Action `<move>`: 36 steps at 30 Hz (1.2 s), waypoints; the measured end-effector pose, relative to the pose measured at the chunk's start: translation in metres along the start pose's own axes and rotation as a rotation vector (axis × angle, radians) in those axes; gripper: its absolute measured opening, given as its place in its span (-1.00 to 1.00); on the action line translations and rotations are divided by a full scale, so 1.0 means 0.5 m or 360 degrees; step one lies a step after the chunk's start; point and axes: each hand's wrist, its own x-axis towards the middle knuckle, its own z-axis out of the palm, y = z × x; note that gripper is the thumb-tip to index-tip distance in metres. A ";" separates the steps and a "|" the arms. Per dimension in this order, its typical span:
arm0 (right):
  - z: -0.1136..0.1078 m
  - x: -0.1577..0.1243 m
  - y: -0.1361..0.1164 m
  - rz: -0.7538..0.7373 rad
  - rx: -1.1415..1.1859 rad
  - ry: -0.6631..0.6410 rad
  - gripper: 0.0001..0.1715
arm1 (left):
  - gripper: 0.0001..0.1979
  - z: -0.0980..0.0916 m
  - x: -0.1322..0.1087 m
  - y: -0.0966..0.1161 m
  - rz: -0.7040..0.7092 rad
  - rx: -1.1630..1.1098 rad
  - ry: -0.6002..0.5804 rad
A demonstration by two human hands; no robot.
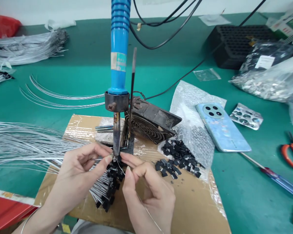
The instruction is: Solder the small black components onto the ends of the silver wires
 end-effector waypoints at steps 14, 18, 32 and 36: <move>-0.007 0.008 0.021 -0.0280 -0.0102 -0.0021 -0.74 | -0.88 0.000 -0.001 -0.002 0.0026 -0.0030 0.0015; -0.003 0.005 0.016 -0.0192 -0.0067 0.0019 -0.73 | -0.88 0.000 0.000 -0.003 0.0045 -0.0001 0.0026; 0.010 0.001 -0.001 -0.0015 0.0047 0.0111 -0.70 | -0.88 -0.001 -0.001 -0.002 0.0047 -0.0007 0.0040; 0.007 0.000 0.002 -0.0003 -0.0007 0.0066 -0.69 | -0.89 -0.001 -0.002 -0.003 0.0008 0.0029 0.0036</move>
